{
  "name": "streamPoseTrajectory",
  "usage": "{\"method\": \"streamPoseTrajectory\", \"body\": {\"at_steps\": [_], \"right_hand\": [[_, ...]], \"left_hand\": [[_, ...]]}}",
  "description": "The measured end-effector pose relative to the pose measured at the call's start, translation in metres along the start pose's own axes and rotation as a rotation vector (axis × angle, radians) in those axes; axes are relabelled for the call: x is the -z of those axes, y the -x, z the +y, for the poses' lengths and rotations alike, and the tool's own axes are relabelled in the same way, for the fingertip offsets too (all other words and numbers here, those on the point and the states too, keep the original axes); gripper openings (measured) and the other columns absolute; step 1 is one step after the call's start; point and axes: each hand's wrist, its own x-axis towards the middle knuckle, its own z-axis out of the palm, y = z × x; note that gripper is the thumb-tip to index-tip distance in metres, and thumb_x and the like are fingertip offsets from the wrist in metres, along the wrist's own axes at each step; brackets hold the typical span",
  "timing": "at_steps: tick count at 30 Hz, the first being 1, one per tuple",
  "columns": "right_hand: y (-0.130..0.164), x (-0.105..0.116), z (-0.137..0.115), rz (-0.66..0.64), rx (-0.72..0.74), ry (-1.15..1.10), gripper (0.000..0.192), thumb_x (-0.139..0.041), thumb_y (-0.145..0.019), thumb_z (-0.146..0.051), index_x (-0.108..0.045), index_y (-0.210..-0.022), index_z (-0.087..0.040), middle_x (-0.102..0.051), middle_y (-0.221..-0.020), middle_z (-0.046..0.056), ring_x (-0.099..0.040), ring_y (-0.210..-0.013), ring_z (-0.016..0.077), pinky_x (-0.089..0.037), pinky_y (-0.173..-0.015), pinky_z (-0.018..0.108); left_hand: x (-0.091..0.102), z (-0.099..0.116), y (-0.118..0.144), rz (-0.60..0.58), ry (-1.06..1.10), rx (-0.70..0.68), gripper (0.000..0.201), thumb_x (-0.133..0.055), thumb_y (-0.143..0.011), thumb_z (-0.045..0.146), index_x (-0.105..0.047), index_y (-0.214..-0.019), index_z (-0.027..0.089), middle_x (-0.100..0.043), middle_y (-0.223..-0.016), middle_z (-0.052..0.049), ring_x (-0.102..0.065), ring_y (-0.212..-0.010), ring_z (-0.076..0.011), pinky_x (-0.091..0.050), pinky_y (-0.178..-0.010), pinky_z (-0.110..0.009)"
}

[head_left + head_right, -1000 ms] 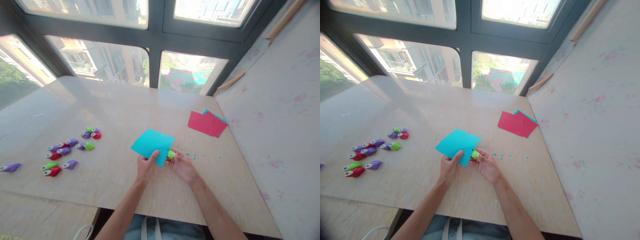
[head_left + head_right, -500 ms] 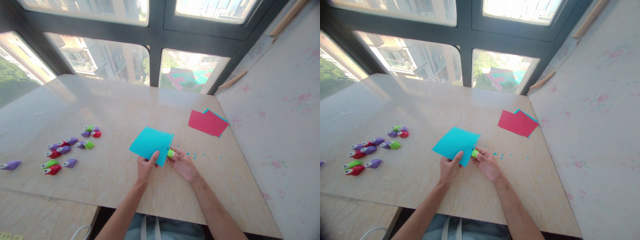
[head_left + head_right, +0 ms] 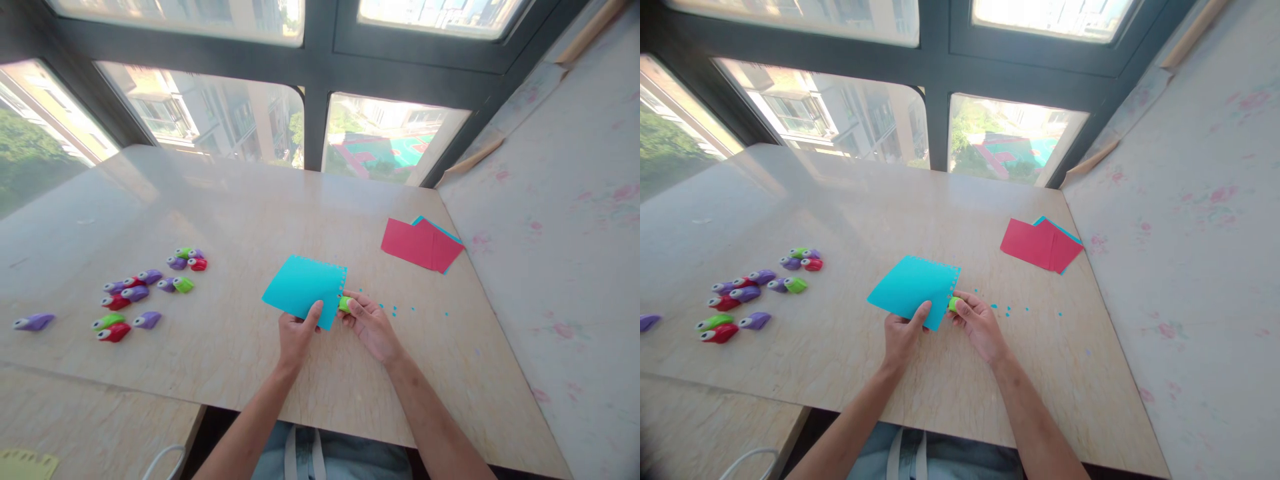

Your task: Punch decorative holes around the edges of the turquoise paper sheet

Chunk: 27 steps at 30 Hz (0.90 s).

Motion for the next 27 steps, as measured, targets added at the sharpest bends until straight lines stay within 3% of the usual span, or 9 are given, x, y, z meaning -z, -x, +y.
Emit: {"method": "streamPoseTrajectory", "body": {"at_steps": [4, 8, 13, 17, 21, 24, 27], "right_hand": [[0.004, -0.003, -0.002, 0.096, 0.062, 0.285, 0.047, -0.078, -0.073, -0.054, -0.074, -0.105, -0.019, -0.068, -0.080, 0.004, -0.057, -0.067, 0.0115, -0.043, -0.060, 0.024], [0.008, -0.003, -0.001, 0.138, 0.141, 0.514, 0.045, -0.073, -0.075, -0.057, -0.075, -0.104, -0.022, -0.071, -0.088, 0.005, -0.060, -0.075, 0.0168, -0.046, -0.068, 0.030], [0.010, 0.005, 0.002, 0.194, 0.289, 0.747, 0.040, -0.070, -0.080, -0.055, -0.075, -0.105, -0.025, -0.071, -0.096, 0.006, -0.059, -0.077, 0.0207, -0.047, -0.073, 0.034], [0.014, 0.014, -0.001, 0.211, 0.403, 0.874, 0.035, -0.067, -0.083, -0.054, -0.074, -0.103, -0.026, -0.071, -0.103, 0.009, -0.061, -0.095, 0.0263, -0.045, -0.090, 0.042], [0.022, 0.015, -0.006, 0.123, 0.364, 0.874, 0.039, -0.063, -0.085, -0.057, -0.072, -0.103, -0.023, -0.070, -0.094, 0.010, -0.063, -0.087, 0.0241, -0.049, -0.083, 0.039], [0.030, 0.005, -0.002, -0.044, 0.229, 0.687, 0.043, -0.057, -0.088, -0.061, -0.069, -0.103, -0.022, -0.068, -0.092, 0.008, -0.065, -0.078, 0.0200, -0.052, -0.069, 0.032], [0.031, -0.010, 0.012, -0.223, 0.073, 0.453, 0.046, -0.055, -0.088, -0.064, -0.068, -0.099, -0.021, -0.067, -0.099, 0.009, -0.067, -0.081, 0.0185, -0.055, -0.074, 0.032]], "left_hand": [[0.003, -0.001, 0.006, 0.021, -0.034, -0.013, 0.050, -0.073, -0.065, 0.059, -0.053, -0.050, 0.015, -0.055, -0.047, -0.002, -0.051, -0.042, -0.0103, -0.040, -0.042, -0.020], [0.005, -0.004, 0.018, 0.095, -0.081, -0.039, 0.048, -0.072, -0.071, 0.056, -0.054, -0.051, 0.015, -0.055, -0.047, -0.002, -0.051, -0.043, -0.0101, -0.040, -0.044, -0.019], [0.005, -0.007, 0.029, 0.160, -0.025, -0.023, 0.041, -0.081, -0.064, 0.050, -0.063, -0.076, 0.015, -0.065, -0.064, -0.003, -0.057, -0.051, -0.0121, -0.046, -0.048, -0.020], [0.009, -0.005, 0.029, 0.149, 0.011, 0.013, 0.045, -0.082, -0.064, 0.051, -0.059, -0.081, 0.016, -0.064, -0.064, -0.001, -0.055, -0.045, -0.0109, -0.044, -0.043, -0.020], [0.016, -0.005, 0.026, 0.198, 0.097, 0.014, 0.047, -0.080, -0.065, 0.054, -0.054, -0.077, 0.017, -0.058, -0.056, 0.003, -0.051, -0.042, -0.0100, -0.040, -0.039, -0.019], [0.019, -0.007, 0.023, 0.265, 0.258, 0.013, 0.048, -0.081, -0.064, 0.053, -0.051, -0.075, 0.017, -0.055, -0.056, 0.005, -0.048, -0.042, -0.0075, -0.039, -0.040, -0.018], [0.021, -0.006, 0.020, 0.333, 0.436, 0.025, 0.050, -0.084, -0.060, 0.050, -0.052, -0.079, 0.017, -0.055, -0.059, 0.006, -0.046, -0.043, -0.0054, -0.039, -0.040, -0.017]]}}
